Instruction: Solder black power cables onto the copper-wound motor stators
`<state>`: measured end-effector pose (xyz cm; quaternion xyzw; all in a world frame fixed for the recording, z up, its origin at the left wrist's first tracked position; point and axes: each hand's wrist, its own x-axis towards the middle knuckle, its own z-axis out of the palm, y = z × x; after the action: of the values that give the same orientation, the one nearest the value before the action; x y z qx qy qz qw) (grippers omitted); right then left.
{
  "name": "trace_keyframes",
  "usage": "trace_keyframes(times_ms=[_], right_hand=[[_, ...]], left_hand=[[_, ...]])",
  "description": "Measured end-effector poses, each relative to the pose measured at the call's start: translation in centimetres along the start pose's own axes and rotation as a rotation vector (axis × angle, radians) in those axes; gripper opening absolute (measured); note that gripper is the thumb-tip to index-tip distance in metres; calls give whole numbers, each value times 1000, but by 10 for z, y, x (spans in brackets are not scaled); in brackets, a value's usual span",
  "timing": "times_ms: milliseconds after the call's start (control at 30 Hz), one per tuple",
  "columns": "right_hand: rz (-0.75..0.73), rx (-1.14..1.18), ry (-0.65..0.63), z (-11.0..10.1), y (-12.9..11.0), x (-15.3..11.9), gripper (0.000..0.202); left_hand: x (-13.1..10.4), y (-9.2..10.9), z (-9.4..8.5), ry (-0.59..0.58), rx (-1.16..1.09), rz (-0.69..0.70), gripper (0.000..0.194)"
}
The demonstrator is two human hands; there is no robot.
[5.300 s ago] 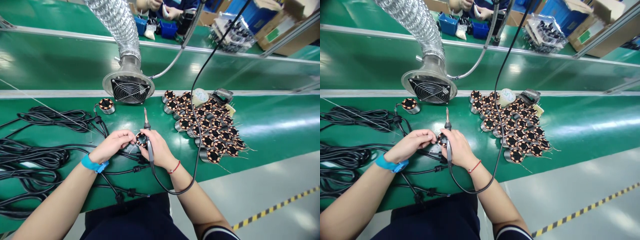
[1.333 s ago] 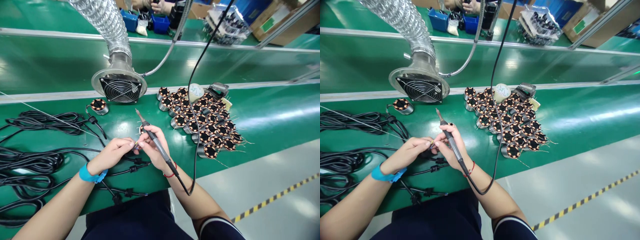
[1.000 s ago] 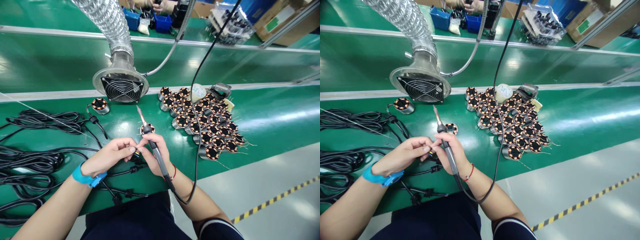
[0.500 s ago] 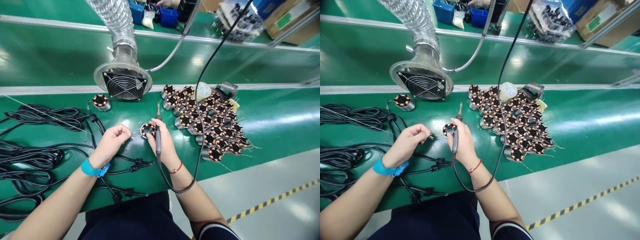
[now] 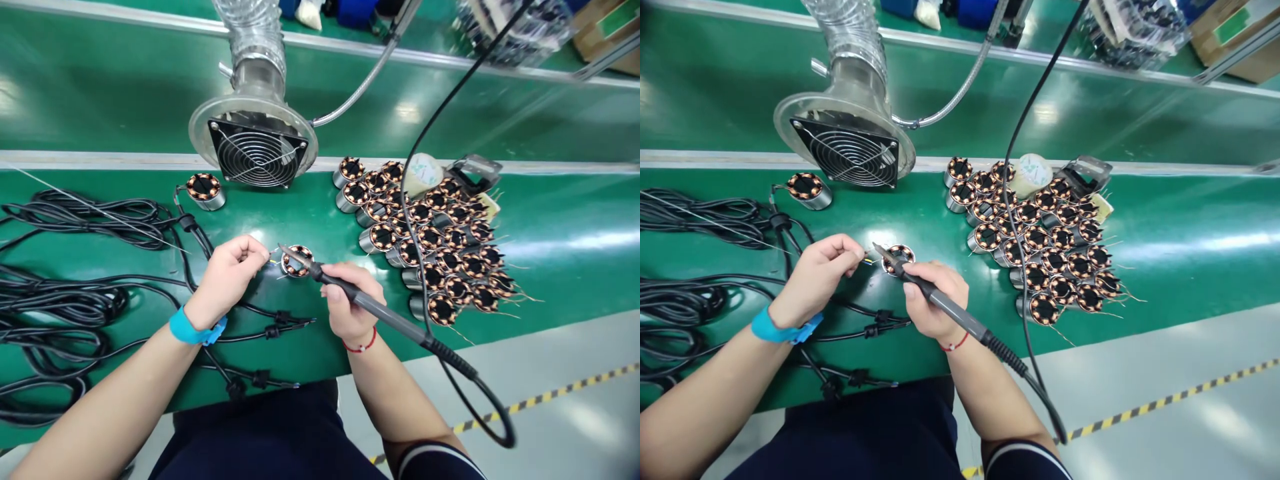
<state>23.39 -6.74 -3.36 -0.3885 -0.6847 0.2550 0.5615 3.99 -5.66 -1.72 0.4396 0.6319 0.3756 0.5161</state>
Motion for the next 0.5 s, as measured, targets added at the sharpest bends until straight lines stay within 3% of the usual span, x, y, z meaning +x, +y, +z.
trace_keyframes(times_ms=[500], right_hand=[[-5,-5,-4,2,-1,0,17]], left_hand=[[0,0,1,3,-23,-1,10]])
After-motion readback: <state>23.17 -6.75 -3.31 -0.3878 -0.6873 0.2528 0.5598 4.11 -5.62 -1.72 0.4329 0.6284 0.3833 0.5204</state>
